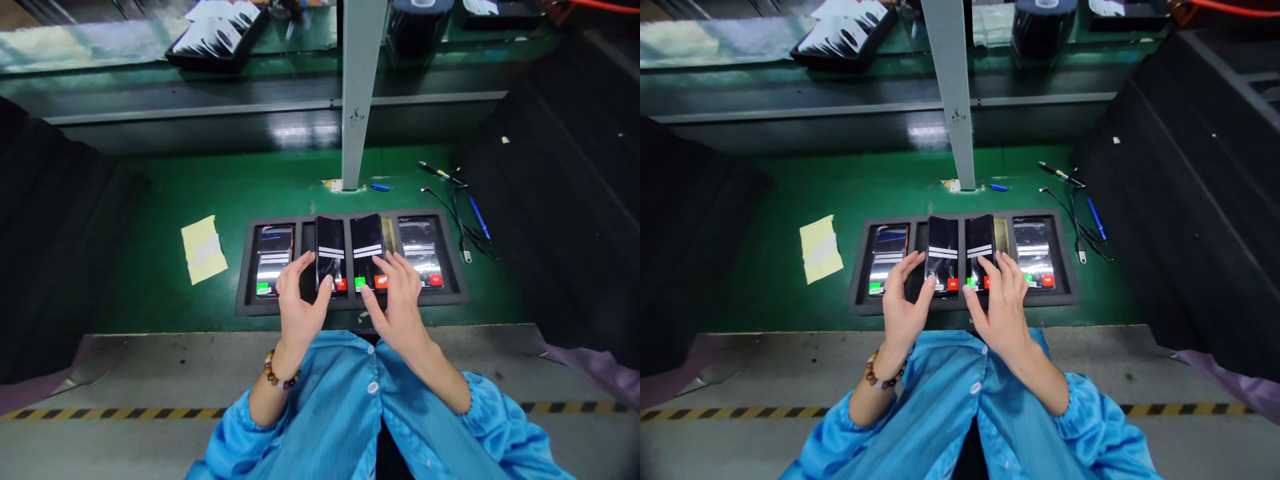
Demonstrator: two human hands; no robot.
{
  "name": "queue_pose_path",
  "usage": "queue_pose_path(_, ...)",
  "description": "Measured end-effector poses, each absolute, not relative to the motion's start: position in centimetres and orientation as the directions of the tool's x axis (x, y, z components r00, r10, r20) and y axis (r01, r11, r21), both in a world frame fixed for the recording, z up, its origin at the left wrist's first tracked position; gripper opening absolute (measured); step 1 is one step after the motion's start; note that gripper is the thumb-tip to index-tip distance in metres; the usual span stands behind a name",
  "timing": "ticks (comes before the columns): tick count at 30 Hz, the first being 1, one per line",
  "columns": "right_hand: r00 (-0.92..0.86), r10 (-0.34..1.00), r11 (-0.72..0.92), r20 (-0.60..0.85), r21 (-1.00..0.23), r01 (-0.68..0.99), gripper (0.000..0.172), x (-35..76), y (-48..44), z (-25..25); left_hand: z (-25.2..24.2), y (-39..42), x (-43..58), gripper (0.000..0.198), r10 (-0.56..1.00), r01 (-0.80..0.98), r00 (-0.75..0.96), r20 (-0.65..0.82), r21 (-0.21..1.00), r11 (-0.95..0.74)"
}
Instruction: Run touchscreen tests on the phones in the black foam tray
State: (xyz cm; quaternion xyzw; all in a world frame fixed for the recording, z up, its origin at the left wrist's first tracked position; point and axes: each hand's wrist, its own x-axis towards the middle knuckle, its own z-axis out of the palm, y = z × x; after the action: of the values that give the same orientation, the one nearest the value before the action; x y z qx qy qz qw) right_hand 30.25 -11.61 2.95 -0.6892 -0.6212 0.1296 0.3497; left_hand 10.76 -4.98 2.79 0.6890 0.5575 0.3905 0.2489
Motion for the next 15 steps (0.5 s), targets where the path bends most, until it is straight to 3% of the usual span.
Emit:
queue_pose_path(10, 0.21, 0.954, -0.012, 0.214, -0.672, 0.741, 0.053, 30.6, -11.8, 2.2, 3.5, -5.6, 13.2, 0.058, 0.849, 0.644, 0.305, 0.431, 0.563, -0.518)
queue_pose_path(15, 0.235, 0.961, -0.07, 0.147, -0.692, 0.718, 0.055, 31.3, -11.8, 1.4, 2.9, -5.7, 13.4, 0.06, 0.846, 0.604, 0.341, 0.409, 0.594, -0.531)
